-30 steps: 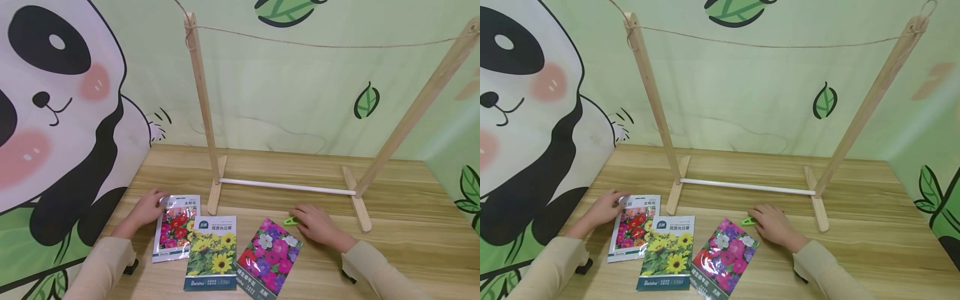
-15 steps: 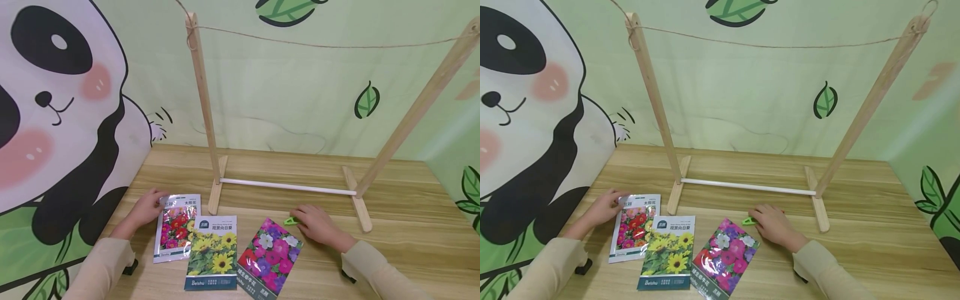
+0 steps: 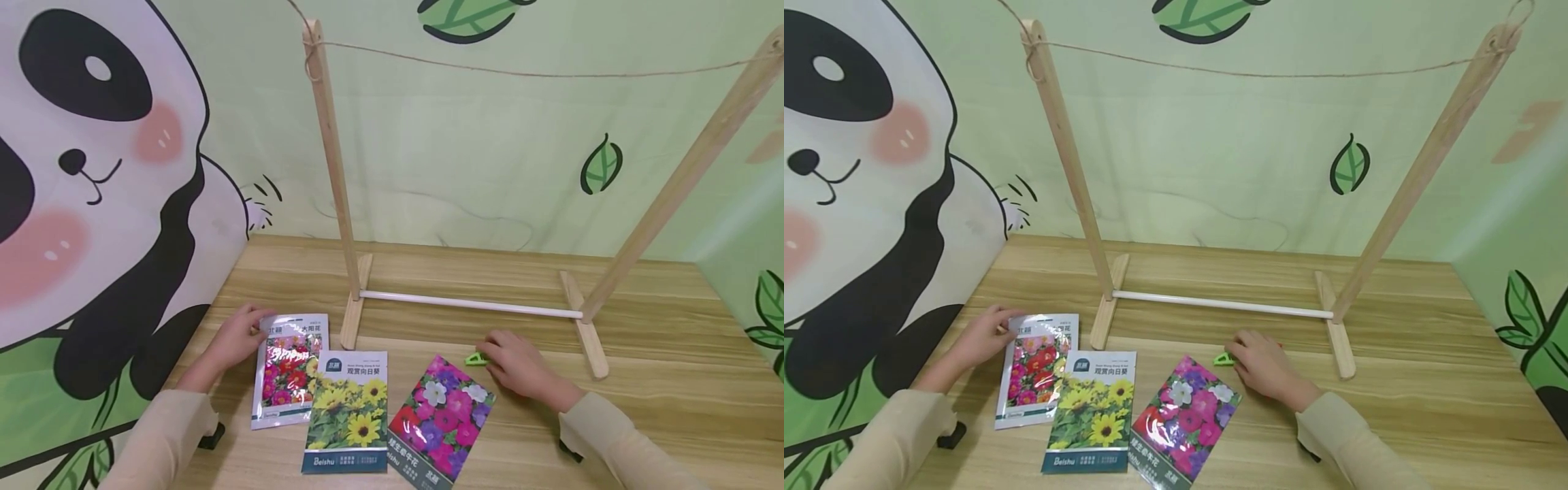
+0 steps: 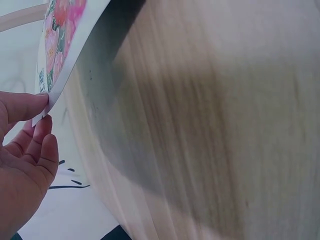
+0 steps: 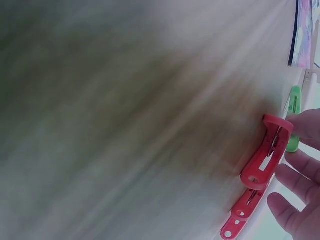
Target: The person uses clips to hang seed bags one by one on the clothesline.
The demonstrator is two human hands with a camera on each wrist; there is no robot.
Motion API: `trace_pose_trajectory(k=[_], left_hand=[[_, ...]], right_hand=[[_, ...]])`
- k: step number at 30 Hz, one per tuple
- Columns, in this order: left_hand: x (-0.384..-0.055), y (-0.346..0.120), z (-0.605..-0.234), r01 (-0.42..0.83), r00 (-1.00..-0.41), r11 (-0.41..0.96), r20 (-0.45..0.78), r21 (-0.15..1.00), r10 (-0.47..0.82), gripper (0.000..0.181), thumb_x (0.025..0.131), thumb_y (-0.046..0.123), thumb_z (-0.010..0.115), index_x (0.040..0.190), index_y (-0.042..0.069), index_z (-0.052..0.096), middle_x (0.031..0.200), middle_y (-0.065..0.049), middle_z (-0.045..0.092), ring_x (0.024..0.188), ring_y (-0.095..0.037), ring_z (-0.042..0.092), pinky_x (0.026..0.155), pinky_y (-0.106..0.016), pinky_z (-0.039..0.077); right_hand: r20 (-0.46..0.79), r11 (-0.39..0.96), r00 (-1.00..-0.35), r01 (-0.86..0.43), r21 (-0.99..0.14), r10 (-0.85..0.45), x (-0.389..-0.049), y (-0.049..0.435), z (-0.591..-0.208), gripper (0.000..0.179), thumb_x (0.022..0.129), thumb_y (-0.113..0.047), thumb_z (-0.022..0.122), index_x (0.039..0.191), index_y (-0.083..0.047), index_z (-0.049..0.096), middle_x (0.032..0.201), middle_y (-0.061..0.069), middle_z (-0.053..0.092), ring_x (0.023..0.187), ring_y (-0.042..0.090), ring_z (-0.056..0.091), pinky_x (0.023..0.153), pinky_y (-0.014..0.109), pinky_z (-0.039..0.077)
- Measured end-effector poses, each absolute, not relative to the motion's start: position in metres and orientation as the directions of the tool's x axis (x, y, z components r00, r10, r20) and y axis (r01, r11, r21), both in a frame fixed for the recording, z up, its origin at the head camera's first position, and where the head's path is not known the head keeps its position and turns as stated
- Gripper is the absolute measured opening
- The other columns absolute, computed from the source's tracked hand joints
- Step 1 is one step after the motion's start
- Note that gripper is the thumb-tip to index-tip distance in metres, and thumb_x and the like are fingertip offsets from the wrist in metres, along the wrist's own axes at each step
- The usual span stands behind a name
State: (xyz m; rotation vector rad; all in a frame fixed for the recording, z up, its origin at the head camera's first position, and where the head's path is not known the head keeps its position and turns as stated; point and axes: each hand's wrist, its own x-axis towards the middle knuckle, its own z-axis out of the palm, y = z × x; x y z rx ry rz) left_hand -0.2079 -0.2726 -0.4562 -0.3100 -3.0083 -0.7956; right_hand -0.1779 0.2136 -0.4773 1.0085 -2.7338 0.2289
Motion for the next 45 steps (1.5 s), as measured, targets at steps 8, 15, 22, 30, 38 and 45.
trace_pose_trajectory(k=[8,15,22,30,38,45], left_hand=[[-0.206,-0.269,-0.451,0.205,-0.979,0.846,0.093,0.492,0.183,0.033,0.080,-0.002,0.057,0.114,-0.001,0.057,0.105,-0.020,0.051,0.083,-0.027,0.052,0.064,-0.033,0.046],[-0.205,-0.267,-0.447,0.229,-0.973,0.840,0.124,0.491,0.192,0.032,0.080,-0.002,0.057,0.113,-0.001,0.058,0.106,-0.021,0.052,0.084,-0.029,0.055,0.065,-0.036,0.048],[-0.205,-0.265,-0.441,0.239,-0.970,0.844,0.147,0.481,0.191,0.031,0.080,-0.002,0.058,0.111,0.000,0.059,0.102,-0.020,0.053,0.082,-0.028,0.054,0.065,-0.037,0.047],[-0.201,-0.261,-0.433,0.221,-0.975,0.844,0.136,0.488,0.177,0.031,0.081,-0.003,0.057,0.111,0.001,0.059,0.102,-0.019,0.053,0.083,-0.027,0.053,0.062,-0.031,0.044],[-0.200,-0.259,-0.427,0.245,-0.968,0.844,0.167,0.476,0.187,0.030,0.080,-0.003,0.059,0.109,0.002,0.061,0.094,-0.015,0.053,0.080,-0.025,0.052,0.059,-0.027,0.042],[-0.200,-0.258,-0.423,0.254,-0.966,0.849,0.169,0.463,0.197,0.029,0.080,-0.002,0.059,0.109,0.003,0.061,0.096,-0.015,0.053,0.079,-0.024,0.052,0.061,-0.029,0.043]], right_hand=[[0.316,0.737,-0.715,-0.673,-0.068,-0.624,-0.178,0.214,-0.474,0.026,0.072,-0.011,0.071,0.098,-0.010,0.065,0.088,0.003,0.055,0.078,0.015,0.051,0.063,0.030,0.044],[0.351,0.727,-0.696,-0.684,-0.059,-0.626,-0.178,0.215,-0.470,0.030,0.070,-0.013,0.073,0.098,-0.007,0.065,0.090,0.006,0.057,0.080,0.018,0.054,0.066,0.033,0.047],[0.381,0.728,-0.687,-0.684,-0.051,-0.618,-0.180,0.216,-0.465,0.031,0.069,-0.012,0.074,0.098,-0.006,0.065,0.091,0.006,0.058,0.083,0.020,0.055,0.069,0.035,0.047],[0.416,0.725,-0.667,-0.689,-0.029,-0.618,-0.182,0.218,-0.460,0.029,0.069,-0.004,0.072,0.096,-0.002,0.064,0.092,0.009,0.056,0.085,0.022,0.054,0.071,0.035,0.048],[0.422,0.724,-0.663,-0.689,-0.022,-0.618,-0.183,0.220,-0.452,0.028,0.072,-0.003,0.070,0.099,-0.002,0.063,0.099,0.011,0.056,0.091,0.024,0.053,0.073,0.035,0.049],[0.397,0.721,-0.664,-0.693,-0.005,-0.634,-0.184,0.219,-0.443,0.027,0.075,-0.003,0.066,0.101,-0.004,0.062,0.096,0.010,0.056,0.089,0.022,0.053,0.073,0.034,0.047]])
